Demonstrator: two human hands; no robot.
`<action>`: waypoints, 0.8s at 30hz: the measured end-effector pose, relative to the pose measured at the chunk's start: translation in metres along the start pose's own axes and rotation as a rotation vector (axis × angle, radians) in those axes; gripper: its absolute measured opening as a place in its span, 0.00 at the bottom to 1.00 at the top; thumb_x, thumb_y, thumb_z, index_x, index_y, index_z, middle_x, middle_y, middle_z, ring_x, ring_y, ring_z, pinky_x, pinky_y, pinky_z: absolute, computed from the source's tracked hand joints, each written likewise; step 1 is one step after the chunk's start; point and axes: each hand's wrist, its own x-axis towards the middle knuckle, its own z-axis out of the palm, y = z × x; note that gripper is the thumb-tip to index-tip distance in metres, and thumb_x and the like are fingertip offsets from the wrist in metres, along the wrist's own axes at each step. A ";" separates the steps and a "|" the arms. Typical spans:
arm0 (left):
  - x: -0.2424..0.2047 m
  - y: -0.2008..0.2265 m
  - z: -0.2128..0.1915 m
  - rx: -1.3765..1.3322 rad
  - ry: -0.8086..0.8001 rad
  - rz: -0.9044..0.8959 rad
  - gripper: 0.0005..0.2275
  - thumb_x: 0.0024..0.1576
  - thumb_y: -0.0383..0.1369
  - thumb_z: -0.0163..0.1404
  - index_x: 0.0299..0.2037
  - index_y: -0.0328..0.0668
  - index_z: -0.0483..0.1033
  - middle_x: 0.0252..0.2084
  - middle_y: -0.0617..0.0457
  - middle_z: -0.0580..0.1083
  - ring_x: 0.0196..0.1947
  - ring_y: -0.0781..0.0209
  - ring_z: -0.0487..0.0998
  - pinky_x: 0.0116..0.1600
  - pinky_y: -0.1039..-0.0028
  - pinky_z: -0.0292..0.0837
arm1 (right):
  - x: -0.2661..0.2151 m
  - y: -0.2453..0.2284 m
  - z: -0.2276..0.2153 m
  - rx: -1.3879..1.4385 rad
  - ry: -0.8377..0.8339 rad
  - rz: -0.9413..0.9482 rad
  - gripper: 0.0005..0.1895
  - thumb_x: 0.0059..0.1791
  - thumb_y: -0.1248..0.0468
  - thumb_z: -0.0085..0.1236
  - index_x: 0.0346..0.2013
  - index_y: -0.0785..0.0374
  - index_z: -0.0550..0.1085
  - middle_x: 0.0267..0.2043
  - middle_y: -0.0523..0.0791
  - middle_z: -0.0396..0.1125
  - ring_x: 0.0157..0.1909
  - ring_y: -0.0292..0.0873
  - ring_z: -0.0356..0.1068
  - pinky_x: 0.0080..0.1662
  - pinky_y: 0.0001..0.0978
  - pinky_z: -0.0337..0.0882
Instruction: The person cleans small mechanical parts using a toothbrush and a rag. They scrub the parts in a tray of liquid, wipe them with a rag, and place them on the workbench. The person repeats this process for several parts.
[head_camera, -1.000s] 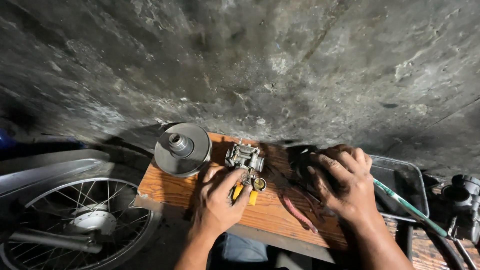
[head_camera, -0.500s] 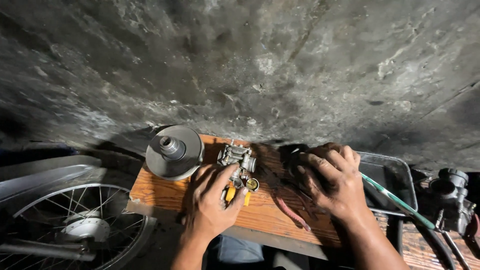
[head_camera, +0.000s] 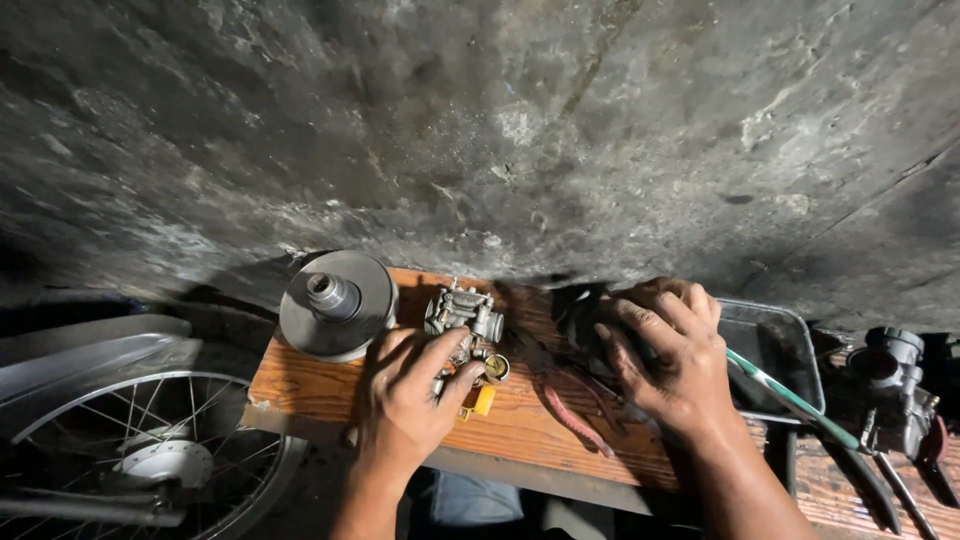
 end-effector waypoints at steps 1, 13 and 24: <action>0.004 0.001 -0.003 0.001 -0.001 -0.002 0.15 0.53 0.37 0.64 0.48 0.39 0.82 0.37 0.49 0.81 0.41 0.50 0.74 0.43 0.61 0.72 | 0.000 0.000 0.000 0.002 -0.002 0.000 0.13 0.50 0.58 0.61 0.49 0.54 0.79 0.46 0.40 0.70 0.52 0.49 0.64 0.52 0.43 0.59; 0.007 -0.001 -0.002 -0.030 -0.082 -0.009 0.21 0.53 0.36 0.64 0.56 0.39 0.78 0.38 0.48 0.78 0.41 0.47 0.73 0.49 0.57 0.72 | 0.002 -0.002 -0.001 0.025 -0.006 0.013 0.12 0.50 0.57 0.61 0.48 0.54 0.79 0.46 0.40 0.71 0.53 0.49 0.64 0.52 0.44 0.59; 0.000 -0.007 0.006 -0.051 -0.116 -0.026 0.23 0.54 0.35 0.63 0.59 0.39 0.76 0.41 0.47 0.78 0.46 0.46 0.74 0.54 0.56 0.71 | 0.004 -0.004 -0.003 0.038 0.010 0.009 0.10 0.51 0.59 0.62 0.46 0.55 0.78 0.47 0.41 0.72 0.52 0.50 0.65 0.53 0.43 0.60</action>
